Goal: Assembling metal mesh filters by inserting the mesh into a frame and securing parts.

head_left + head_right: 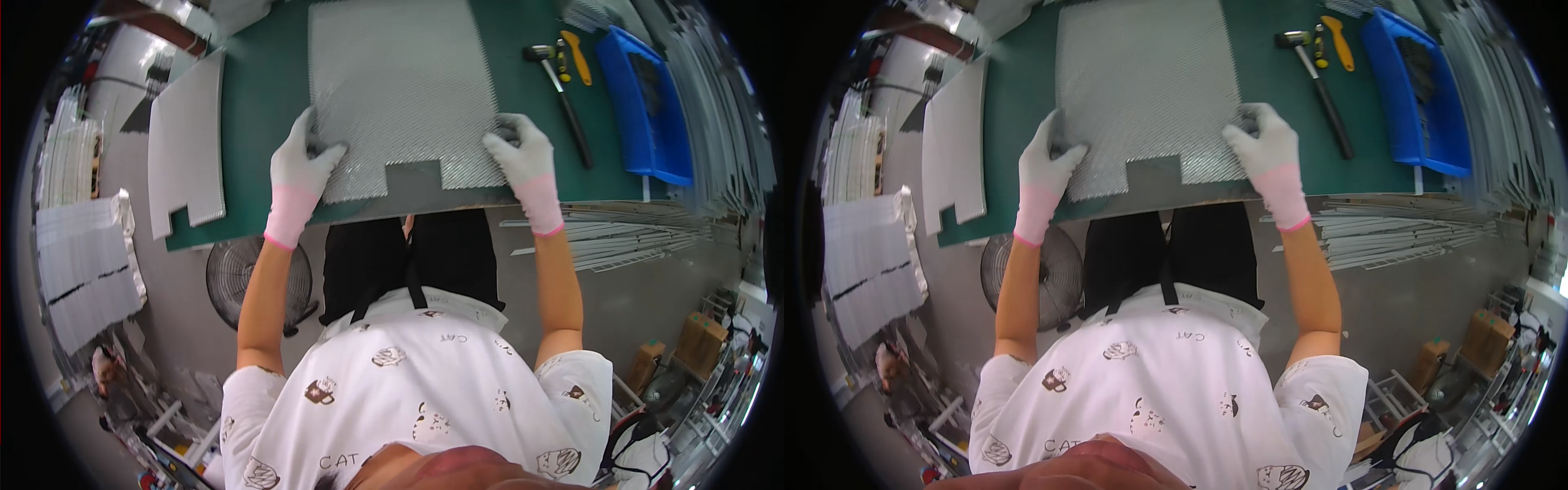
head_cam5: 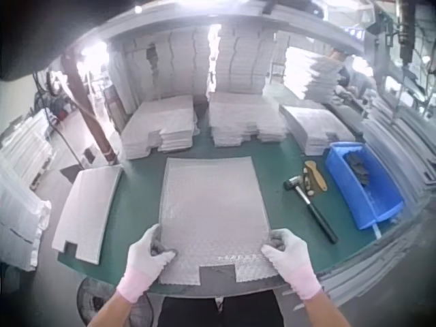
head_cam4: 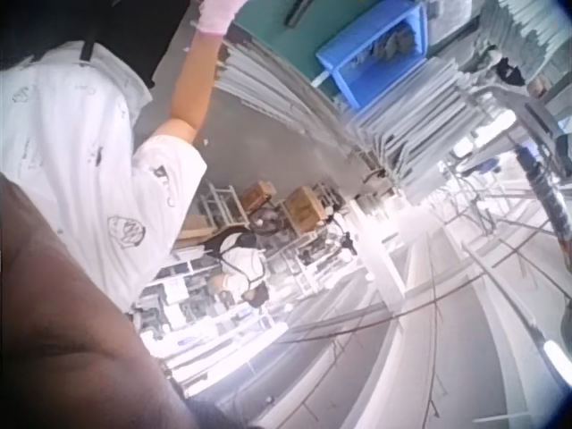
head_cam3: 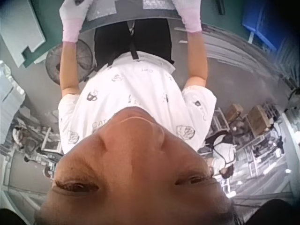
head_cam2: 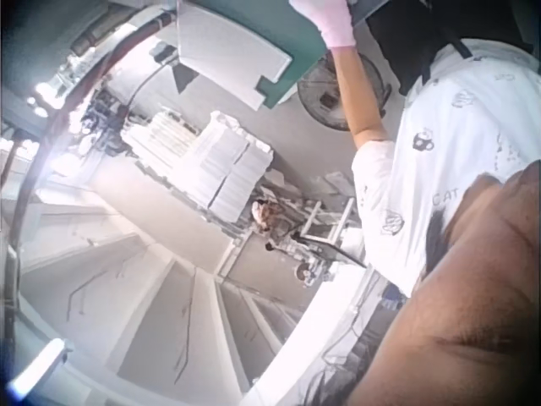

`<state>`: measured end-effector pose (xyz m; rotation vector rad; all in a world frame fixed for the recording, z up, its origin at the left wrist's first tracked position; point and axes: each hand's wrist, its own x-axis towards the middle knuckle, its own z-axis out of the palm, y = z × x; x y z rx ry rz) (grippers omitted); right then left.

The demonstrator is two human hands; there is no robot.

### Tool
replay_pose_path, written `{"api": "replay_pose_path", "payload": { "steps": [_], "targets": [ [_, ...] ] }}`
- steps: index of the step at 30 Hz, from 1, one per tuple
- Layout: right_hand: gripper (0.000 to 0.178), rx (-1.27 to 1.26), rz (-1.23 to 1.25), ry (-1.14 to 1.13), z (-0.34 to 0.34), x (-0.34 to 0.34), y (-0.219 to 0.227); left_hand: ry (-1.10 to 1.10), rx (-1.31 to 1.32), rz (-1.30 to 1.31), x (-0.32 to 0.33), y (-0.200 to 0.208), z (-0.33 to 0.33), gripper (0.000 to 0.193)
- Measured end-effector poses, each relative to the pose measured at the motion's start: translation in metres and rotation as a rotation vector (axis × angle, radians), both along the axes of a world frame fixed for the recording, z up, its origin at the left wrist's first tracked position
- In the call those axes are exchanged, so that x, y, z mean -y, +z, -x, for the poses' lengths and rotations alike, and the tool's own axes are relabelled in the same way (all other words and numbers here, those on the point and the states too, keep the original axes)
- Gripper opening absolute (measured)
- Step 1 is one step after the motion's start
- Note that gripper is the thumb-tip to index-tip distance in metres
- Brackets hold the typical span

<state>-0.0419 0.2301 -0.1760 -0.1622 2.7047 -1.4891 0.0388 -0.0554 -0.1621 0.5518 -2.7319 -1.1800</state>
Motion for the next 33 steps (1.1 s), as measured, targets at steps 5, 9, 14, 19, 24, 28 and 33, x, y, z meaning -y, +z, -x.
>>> {"api": "replay_pose_path", "payload": {
  "steps": [5, 9, 14, 19, 24, 28, 33],
  "targets": [
    [0.041, 0.03, -0.007, -0.01, -0.002, 0.002, 0.001, 0.041, 0.032, -0.021, -0.002, -0.001, -0.006, 0.07],
    [0.051, 0.04, -0.151, 0.015, -0.003, 0.003, 0.009, 0.015, 0.041, 0.031, -0.001, -0.004, -0.004, 0.071],
    [0.064, -0.189, -0.933, 0.097, -0.007, 0.033, 0.041, -0.032, 0.078, 0.132, 0.001, 0.007, 0.002, 0.071],
    [0.094, -0.483, -0.684, 0.718, -0.037, 0.045, 0.001, -0.073, 0.023, 0.253, 0.003, 0.0, 0.006, 0.07],
    [0.097, -0.361, -0.734, 0.8, -0.036, 0.043, 0.011, -0.192, 0.11, 0.897, -0.023, 0.023, 0.007, 0.086],
    [0.094, -0.407, -0.718, 0.778, -0.044, 0.046, 0.002, -0.847, 0.004, 0.866, -0.026, 0.004, 0.012, 0.077],
    [0.096, -0.331, -0.299, 0.79, -0.036, 0.034, 0.003, -0.844, -0.033, 0.874, -0.027, -0.005, 0.014, 0.071]
  ]
}}
